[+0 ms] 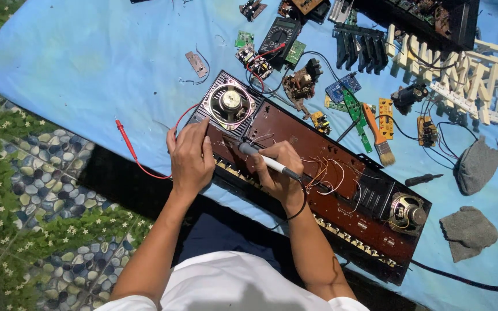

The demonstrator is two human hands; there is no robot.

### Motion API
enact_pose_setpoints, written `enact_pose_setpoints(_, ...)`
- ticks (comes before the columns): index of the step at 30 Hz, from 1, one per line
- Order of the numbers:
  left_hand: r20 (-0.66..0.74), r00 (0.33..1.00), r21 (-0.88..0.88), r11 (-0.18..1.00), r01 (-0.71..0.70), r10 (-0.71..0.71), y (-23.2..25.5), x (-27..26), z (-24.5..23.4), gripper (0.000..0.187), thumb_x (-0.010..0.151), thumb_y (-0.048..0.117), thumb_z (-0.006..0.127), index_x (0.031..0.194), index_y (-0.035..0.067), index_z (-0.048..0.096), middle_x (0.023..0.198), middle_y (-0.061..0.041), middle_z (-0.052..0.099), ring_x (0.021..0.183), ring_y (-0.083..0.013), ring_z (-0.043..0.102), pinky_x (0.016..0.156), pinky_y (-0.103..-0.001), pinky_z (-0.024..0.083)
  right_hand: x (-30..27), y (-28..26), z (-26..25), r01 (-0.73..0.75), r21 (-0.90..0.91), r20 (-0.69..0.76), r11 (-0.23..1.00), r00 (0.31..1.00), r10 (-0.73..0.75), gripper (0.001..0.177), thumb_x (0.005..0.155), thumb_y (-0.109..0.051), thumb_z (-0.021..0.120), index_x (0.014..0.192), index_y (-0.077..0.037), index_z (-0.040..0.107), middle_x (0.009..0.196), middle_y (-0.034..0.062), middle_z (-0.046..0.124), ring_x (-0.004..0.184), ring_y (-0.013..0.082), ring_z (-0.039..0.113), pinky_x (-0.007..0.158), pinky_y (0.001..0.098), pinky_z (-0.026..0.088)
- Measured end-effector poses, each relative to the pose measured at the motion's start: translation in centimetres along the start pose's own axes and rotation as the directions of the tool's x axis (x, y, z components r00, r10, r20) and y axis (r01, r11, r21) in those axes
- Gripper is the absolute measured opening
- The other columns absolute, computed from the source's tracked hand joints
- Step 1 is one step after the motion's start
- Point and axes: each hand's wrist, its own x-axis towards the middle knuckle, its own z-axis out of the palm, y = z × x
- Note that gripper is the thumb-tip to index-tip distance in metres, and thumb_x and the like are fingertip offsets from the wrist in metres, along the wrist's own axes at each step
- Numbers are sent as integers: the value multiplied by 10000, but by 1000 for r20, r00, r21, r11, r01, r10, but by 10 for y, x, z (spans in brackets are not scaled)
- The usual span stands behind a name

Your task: The person works on a disassembled electronic device, likely a keyboard or stereo component, placed on a blue cloth. They use a soldering iron to work on the circuit board and wires, while also handling a red probe and adjusting components.

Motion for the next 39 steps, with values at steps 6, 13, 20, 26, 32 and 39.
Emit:
enact_pose_setpoints(6, -21, 1000, -7, 1000, 5, -5, 0, 0, 2, 378, 1029, 106, 541, 1384, 76, 667, 1159, -115, 726, 1188, -293, 657, 1141, -547, 303, 5, -5, -1, 16, -4, 12, 1000, 1000, -16, 182, 978, -211, 739, 903, -51, 697, 725, 98, 695, 610, 283, 662, 574, 339, 551)
enact_pose_setpoints(13, -28, 1000, -8, 1000, 5, -6, 3, 1, 0, 363, 1038, 141, 537, 1368, 81, 676, 1178, -100, 725, 1183, -278, 657, 1143, -534, 309, 2, -4, 1, -10, -18, 1, 1000, 1000, 10, 159, 936, -194, 771, 860, -70, 707, 716, 82, 701, 610, 286, 668, 584, 346, 561)
enact_pose_setpoints(20, 2, 1000, 25, 1000, -4, 4, 2, 2, 0, 370, 1027, 190, 558, 1365, 97, 673, 1172, -98, 720, 1162, -283, 658, 1132, -523, 310, -13, 7, 6, -123, -35, -9, 992, 992, 122, 159, 916, -231, 774, 851, -94, 724, 688, 124, 651, 619, 347, 660, 586, 387, 554)
enact_pose_setpoints(26, -38, 999, 50, 999, -13, 15, 0, -1, 3, 363, 1016, 213, 578, 1350, 117, 683, 1162, -78, 722, 1163, -264, 664, 1129, -499, 346, 11, -18, 0, -97, -21, -34, 995, 995, 96, 144, 937, -227, 755, 850, -123, 708, 624, 66, 583, 561, 291, 626, 580, 312, 555)
enact_pose_setpoints(32, 38, 998, -7, 999, 45, -44, 20, 10, -17, 421, 916, 122, 593, 1323, 18, 628, 1191, -117, 719, 1133, -263, 639, 1156, -500, 326, 15, -24, -4, -76, -48, 49, 996, 996, 79, 212, 925, -192, 722, 811, -35, 638, 682, 34, 596, 541, 154, 483, 506, 302, 419)
enact_pose_setpoints(39, -36, 999, 59, 998, -10, 12, -10, -7, 12, 383, 1007, 251, 578, 1353, 117, 675, 1157, -83, 727, 1160, -273, 663, 1113, -514, 343, 0, 0, 7, 44, -103, -12, 994, 999, -46, 196, 983, -251, 687, 863, -98, 671, 620, 107, 548, 567, 347, 600, 584, 374, 545)
